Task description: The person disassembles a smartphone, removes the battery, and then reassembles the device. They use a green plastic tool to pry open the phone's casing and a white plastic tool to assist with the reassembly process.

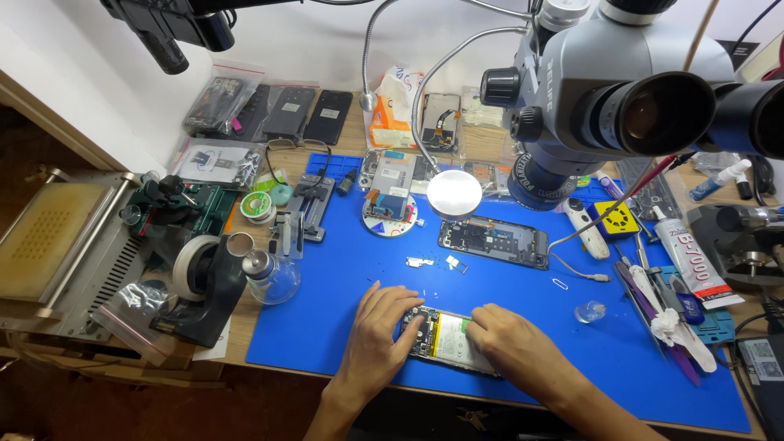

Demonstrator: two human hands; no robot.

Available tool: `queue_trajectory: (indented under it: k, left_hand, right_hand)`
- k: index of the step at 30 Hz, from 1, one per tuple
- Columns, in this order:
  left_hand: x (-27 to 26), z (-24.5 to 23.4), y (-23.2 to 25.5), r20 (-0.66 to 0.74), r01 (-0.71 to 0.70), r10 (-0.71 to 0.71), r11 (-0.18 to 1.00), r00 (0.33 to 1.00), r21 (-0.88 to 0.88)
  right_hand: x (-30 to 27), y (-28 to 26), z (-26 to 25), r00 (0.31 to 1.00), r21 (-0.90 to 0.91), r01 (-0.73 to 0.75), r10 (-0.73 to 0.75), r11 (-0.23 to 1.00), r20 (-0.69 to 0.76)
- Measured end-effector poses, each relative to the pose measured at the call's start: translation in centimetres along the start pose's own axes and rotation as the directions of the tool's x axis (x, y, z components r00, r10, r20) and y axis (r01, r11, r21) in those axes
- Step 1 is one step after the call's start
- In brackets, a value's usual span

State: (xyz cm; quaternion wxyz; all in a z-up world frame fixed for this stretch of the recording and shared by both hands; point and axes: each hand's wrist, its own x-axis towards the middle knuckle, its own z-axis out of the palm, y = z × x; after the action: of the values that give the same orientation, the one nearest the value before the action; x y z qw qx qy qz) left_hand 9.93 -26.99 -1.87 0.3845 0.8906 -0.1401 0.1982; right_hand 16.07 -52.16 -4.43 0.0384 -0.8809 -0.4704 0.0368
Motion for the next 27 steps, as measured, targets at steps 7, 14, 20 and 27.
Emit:
queue_trajectory:
  k: [7, 14, 20, 27]
  left_hand:
    - [0.1, 0.2, 0.2, -0.021, -0.027, 0.027, 1.0, 0.999, 0.001]
    - [0.0, 0.6, 0.5, 0.02, -0.084, 0.084, 0.996, 0.996, 0.004]
    - [-0.1, 1.5, 1.1, 0.082, -0.159, 0.156, 0.987, 0.984, 0.028]
    - [-0.7, 3.6, 1.3, 0.189, -0.274, 0.233, 0.932, 0.954, 0.236]
  right_hand:
    - [0.0, -0.3, 0.9, 0.982, -0.192, 0.047, -0.081, 0.98, -0.173]
    - [-0.8, 0.0, 0.1, 0.979, 0.037, 0.067, -0.059, 0.997, -0.196]
    - [0.1, 0.1, 0.4, 0.935, -0.114, 0.066, -0.102, 0.991, -0.34]
    - [0.4, 0.8, 0.6, 0.89, 0.078, 0.006, 0.03, 0.997, -0.454]
